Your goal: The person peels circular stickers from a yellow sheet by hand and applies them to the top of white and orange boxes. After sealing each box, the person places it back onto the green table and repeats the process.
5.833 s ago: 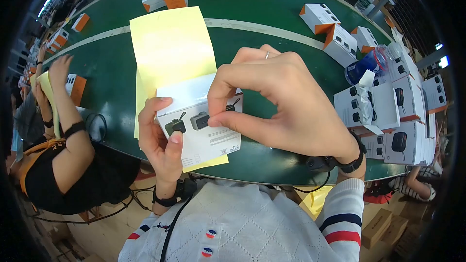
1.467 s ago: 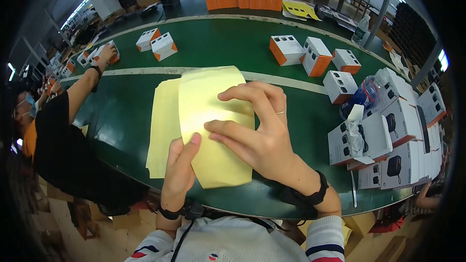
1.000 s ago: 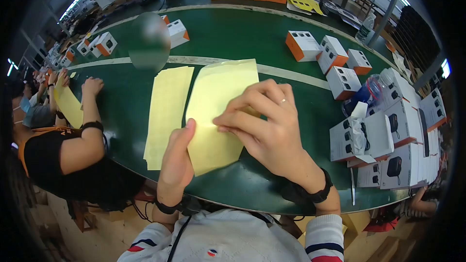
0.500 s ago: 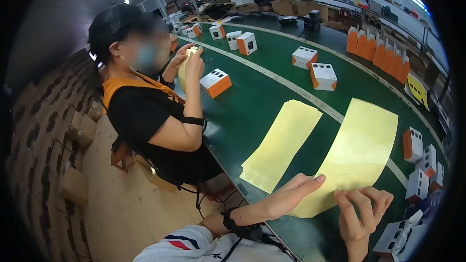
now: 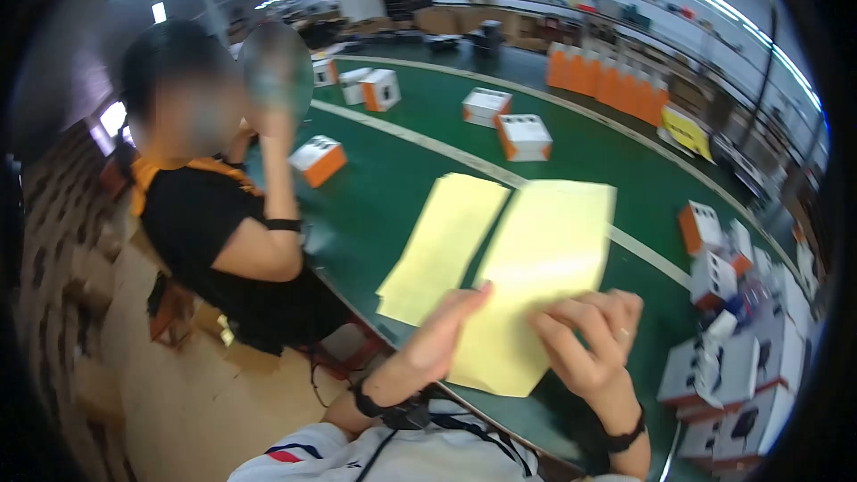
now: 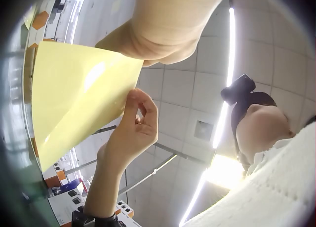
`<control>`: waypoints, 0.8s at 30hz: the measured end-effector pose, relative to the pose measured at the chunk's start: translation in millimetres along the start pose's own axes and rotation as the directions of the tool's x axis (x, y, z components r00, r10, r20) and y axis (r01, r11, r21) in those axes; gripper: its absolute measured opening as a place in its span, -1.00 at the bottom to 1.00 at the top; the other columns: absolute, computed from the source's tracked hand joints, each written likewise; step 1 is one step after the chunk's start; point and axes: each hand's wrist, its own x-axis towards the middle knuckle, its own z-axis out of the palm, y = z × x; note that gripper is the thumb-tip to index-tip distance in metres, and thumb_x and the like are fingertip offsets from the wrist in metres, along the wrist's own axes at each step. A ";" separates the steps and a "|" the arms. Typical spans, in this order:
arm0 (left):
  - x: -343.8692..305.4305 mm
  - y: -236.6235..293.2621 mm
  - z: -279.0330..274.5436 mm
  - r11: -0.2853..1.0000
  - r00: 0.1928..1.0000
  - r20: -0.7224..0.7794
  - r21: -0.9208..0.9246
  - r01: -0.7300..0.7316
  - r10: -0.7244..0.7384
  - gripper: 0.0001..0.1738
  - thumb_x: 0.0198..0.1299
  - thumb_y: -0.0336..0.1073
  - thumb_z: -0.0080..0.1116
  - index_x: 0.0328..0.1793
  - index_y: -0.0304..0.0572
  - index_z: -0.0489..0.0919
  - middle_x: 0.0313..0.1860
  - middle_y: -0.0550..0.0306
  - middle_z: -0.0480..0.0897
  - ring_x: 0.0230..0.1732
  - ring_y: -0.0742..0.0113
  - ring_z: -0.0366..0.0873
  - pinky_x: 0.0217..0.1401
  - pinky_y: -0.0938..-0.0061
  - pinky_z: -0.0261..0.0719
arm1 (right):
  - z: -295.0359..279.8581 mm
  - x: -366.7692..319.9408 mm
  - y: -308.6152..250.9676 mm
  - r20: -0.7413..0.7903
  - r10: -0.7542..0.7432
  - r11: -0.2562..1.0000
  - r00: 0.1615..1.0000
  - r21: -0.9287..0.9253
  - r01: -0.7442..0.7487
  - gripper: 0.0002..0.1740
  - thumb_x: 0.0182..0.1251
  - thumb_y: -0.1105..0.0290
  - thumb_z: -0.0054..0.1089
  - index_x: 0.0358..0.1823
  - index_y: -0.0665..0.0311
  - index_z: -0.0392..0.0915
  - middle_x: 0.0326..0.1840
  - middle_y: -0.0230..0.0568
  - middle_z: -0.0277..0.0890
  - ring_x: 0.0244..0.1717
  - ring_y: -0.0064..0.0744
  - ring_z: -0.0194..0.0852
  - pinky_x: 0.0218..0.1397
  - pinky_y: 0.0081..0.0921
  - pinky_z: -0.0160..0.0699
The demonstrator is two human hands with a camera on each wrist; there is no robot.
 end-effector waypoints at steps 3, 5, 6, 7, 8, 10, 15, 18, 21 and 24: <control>3.0 -3.4 -1.4 0.999 0.999 -0.044 -0.041 0.001 -0.003 -0.50 0.59 -0.09 -0.05 0.31 -0.44 0.54 0.22 -0.03 0.67 0.21 0.27 0.64 0.32 0.34 0.55 | 4.7 -8.2 7.0 0.027 0.023 0.996 0.999 0.085 -0.025 -0.68 -0.18 0.47 0.50 -0.27 0.10 0.71 -0.21 -0.46 0.59 -0.19 -0.34 0.49 -0.08 -0.26 0.29; 6.7 -6.4 -1.6 1.000 0.999 -0.043 -0.018 0.016 -0.017 -0.47 0.60 -0.09 -0.08 0.37 -0.46 0.48 0.28 -0.06 0.63 0.27 0.23 0.61 0.37 0.32 0.51 | 7.9 -13.3 13.6 0.040 0.053 0.986 0.998 0.159 -0.059 -0.67 -0.18 0.46 0.53 -0.27 0.09 0.71 -0.20 -0.47 0.58 -0.16 -0.33 0.48 -0.08 -0.30 0.28; 10.2 -9.6 -1.8 0.999 0.998 -0.058 -0.043 0.009 -0.011 -0.49 0.60 -0.09 -0.07 0.32 -0.45 0.51 0.24 -0.04 0.65 0.22 0.26 0.62 0.32 0.35 0.53 | 9.5 -15.0 16.9 0.057 0.075 0.978 0.996 0.192 -0.085 -0.67 -0.18 0.45 0.53 -0.27 0.08 0.71 -0.19 -0.47 0.58 -0.15 -0.32 0.48 -0.09 -0.31 0.29; 13.8 -13.0 -2.4 0.998 0.997 -0.076 -0.067 0.001 -0.006 -0.51 0.60 -0.09 -0.05 0.28 -0.45 0.55 0.19 -0.02 0.68 0.17 0.30 0.64 0.26 0.38 0.55 | 11.5 -16.8 20.2 0.073 0.097 0.967 0.993 0.227 -0.112 -0.67 -0.17 0.45 0.54 -0.28 0.08 0.71 -0.19 -0.47 0.58 -0.14 -0.32 0.48 -0.09 -0.33 0.29; 16.8 -16.6 -3.4 0.996 0.995 -0.100 -0.090 -0.009 0.000 -0.52 0.59 -0.09 -0.04 0.23 -0.44 0.58 0.14 0.00 0.70 0.13 0.33 0.66 0.21 0.42 0.57 | 13.5 -18.4 23.9 0.090 0.119 0.954 0.989 0.266 -0.139 -0.68 -0.16 0.44 0.55 -0.28 0.08 0.71 -0.18 -0.47 0.58 -0.13 -0.31 0.47 -0.09 -0.34 0.29; 22.1 -18.2 -9.5 0.993 0.990 -0.141 -0.115 -0.016 0.000 -0.53 0.59 -0.09 -0.03 0.23 -0.44 0.58 0.14 0.00 0.70 0.14 0.32 0.66 0.22 0.41 0.56 | 19.7 -18.8 29.2 0.125 0.153 0.931 0.980 0.315 -0.186 -0.70 -0.14 0.45 0.55 -0.28 0.08 0.71 -0.17 -0.46 0.58 -0.11 -0.29 0.47 -0.08 -0.35 0.31; 37.0 -22.4 -17.5 0.990 0.988 -0.152 -0.143 0.006 -0.028 -0.53 0.58 -0.09 -0.03 0.20 -0.43 0.59 0.10 0.02 0.70 0.10 0.30 0.66 0.20 0.40 0.56 | 25.8 -21.7 42.4 0.191 0.273 0.859 0.943 0.393 -0.328 -0.78 -0.05 0.47 0.54 -0.32 0.11 0.72 -0.16 -0.40 0.58 -0.08 -0.24 0.47 0.01 -0.32 0.38; 33.8 -19.0 -15.5 0.999 0.981 -0.191 -0.048 0.014 -0.023 -0.66 0.50 -0.24 0.13 0.22 -0.36 0.56 0.09 0.01 0.69 0.11 0.30 0.66 0.15 0.38 0.60 | 24.8 -20.4 41.8 0.170 0.300 0.871 0.939 0.353 -0.342 -0.69 -0.02 0.42 0.57 -0.19 0.14 0.72 -0.09 -0.32 0.57 -0.06 -0.20 0.48 0.05 -0.28 0.40; 33.6 -22.6 -7.1 1.000 0.970 -0.241 0.002 0.013 -0.012 -0.64 0.39 -0.43 0.26 0.26 -0.31 0.52 0.12 -0.03 0.68 0.13 0.23 0.66 0.16 0.32 0.64 | -4.3 -14.9 32.7 0.123 0.308 0.926 0.944 0.187 -0.326 -0.56 -0.01 0.37 0.59 -0.03 0.13 0.69 0.01 -0.30 0.54 0.00 -0.18 0.48 0.10 -0.23 0.39; 31.3 -33.3 -9.9 0.994 0.966 -0.258 0.109 0.029 0.000 -0.55 0.38 -0.44 0.26 0.35 -0.32 0.44 0.21 -0.10 0.63 0.16 0.12 0.65 0.20 0.23 0.67 | -67.7 -24.4 25.3 -0.061 0.329 0.888 0.942 -0.320 -0.331 -0.52 -0.05 0.37 0.55 0.00 0.10 0.69 0.04 -0.31 0.54 0.06 -0.17 0.50 0.10 -0.22 0.36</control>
